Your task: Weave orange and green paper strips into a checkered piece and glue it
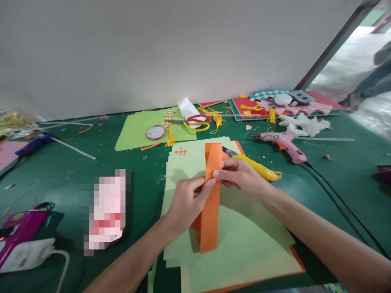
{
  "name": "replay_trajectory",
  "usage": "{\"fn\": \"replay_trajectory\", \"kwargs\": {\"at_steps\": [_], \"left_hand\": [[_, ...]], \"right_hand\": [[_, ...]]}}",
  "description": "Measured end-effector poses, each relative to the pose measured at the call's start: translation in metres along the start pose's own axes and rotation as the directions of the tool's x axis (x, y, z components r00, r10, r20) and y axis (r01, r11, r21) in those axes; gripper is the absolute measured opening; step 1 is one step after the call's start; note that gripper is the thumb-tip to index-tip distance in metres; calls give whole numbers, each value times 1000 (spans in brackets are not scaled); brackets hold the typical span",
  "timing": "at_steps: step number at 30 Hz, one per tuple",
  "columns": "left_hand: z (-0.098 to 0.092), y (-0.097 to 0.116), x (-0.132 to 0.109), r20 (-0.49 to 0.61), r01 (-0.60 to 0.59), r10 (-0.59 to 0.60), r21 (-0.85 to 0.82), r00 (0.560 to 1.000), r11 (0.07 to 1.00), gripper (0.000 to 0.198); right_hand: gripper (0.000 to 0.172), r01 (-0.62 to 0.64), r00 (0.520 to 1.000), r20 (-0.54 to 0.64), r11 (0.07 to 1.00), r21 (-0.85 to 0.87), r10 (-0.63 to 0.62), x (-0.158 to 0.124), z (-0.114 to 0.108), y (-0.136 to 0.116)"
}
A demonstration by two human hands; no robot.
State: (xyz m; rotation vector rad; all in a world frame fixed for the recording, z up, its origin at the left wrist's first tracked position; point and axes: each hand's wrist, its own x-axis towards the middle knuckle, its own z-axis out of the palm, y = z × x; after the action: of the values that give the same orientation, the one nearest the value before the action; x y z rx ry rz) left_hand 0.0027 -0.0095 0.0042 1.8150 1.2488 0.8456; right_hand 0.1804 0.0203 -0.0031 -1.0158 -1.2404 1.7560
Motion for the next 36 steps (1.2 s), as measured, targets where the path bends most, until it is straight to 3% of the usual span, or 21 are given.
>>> {"fn": "replay_trajectory", "kwargs": {"at_steps": [30,36], "left_hand": [[0,-1,1,26,46,-45,-45,999,998,46],[-1,0,1,52,45,-44,-8,998,999,48]], "right_hand": [[20,17,999,-37,998,-58,-19,-1,0,1],[26,9,995,-101,999,34,-6,1,-3,-2]]}}
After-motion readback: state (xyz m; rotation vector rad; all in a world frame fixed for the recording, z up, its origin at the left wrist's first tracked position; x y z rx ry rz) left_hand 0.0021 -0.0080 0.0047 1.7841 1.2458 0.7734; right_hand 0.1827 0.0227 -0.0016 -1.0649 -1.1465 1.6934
